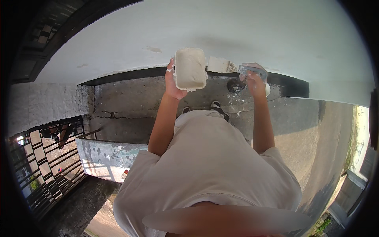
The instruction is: The person applies wall filler from a putty container to a wall using a putty knife.
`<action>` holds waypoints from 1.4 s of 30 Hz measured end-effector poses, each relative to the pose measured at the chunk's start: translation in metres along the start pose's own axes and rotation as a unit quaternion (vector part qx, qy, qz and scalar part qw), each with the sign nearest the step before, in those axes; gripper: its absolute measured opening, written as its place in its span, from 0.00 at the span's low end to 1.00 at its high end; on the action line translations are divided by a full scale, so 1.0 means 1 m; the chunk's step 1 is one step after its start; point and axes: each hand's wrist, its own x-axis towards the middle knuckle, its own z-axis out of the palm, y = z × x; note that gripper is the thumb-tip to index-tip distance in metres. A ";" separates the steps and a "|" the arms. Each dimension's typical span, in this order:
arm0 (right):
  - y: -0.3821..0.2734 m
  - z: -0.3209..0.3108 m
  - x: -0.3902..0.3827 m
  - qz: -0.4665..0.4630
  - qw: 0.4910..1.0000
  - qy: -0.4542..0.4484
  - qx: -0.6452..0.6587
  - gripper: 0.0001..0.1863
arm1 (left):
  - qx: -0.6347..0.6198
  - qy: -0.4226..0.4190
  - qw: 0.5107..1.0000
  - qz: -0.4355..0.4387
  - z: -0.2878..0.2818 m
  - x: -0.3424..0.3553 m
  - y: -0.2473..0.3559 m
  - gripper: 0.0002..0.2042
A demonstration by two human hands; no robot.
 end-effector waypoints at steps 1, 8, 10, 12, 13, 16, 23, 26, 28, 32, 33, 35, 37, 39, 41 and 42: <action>-0.005 -0.008 -0.002 -0.013 0.999 0.007 -0.051 0.18 | -0.001 -0.001 1.000 -0.004 0.001 0.000 0.005 0.37; -0.044 0.019 -0.006 -0.124 0.988 0.002 0.095 0.18 | -0.025 -0.040 0.999 -0.024 -0.003 0.012 0.007 0.38; -0.048 0.029 -0.002 -0.094 0.983 -0.014 -0.160 0.21 | 0.003 -0.038 0.999 -0.021 -0.004 0.016 0.004 0.38; -0.052 0.043 0.004 -0.100 0.979 -0.066 -0.164 0.19 | -0.008 -0.025 0.999 -0.042 -0.006 0.018 0.003 0.38; -0.053 0.048 0.006 -0.105 0.973 -0.118 -0.167 0.17 | -0.009 -0.024 0.999 -0.041 -0.009 0.019 0.003 0.38; -0.053 0.047 0.013 -0.153 0.933 -0.186 -0.266 0.16 | -0.028 -0.086 0.993 -0.081 -0.013 0.018 0.009 0.37; -0.078 0.045 0.010 -0.129 0.859 -0.326 -0.374 0.31 | 0.007 -0.037 0.991 -0.129 -0.016 0.020 0.014 0.33; -0.089 0.036 0.009 -0.143 0.850 -0.338 -0.377 0.31 | 0.037 0.002 0.993 -0.116 -0.013 0.022 0.014 0.33; -0.101 0.025 0.004 -0.157 0.838 -0.346 -0.391 0.31 | 0.042 0.023 0.992 -0.113 -0.011 0.022 0.013 0.33; -0.103 0.017 -0.001 -0.184 0.895 -0.213 -0.345 0.21 | -0.012 -0.080 0.988 -0.128 -0.015 0.024 0.025 0.32; -0.099 0.019 -0.001 -0.147 0.948 -0.141 -0.245 0.17 | 0.008 -0.041 0.991 -0.123 -0.014 0.026 0.026 0.31; -0.087 0.024 0.001 -0.162 0.949 -0.093 -0.255 0.13 | 0.045 -0.020 0.993 -0.108 -0.014 0.029 0.022 0.31; -0.074 0.028 0.004 -0.103 0.987 -0.061 -0.108 0.16 | 0.085 0.001 0.992 -0.092 -0.014 0.032 0.019 0.31; -0.060 0.037 0.015 -0.095 0.988 -0.036 -0.115 0.17 | 0.090 0.008 0.993 -0.080 -0.013 0.036 0.014 0.30; -0.051 0.037 0.021 -0.086 0.989 -0.013 -0.122 0.17 | 0.107 0.016 0.991 -0.075 -0.010 0.031 0.011 0.30; -0.048 0.036 0.023 -0.068 0.990 -0.008 -0.125 0.16 | 0.124 0.023 0.990 -0.068 -0.006 0.029 0.011 0.30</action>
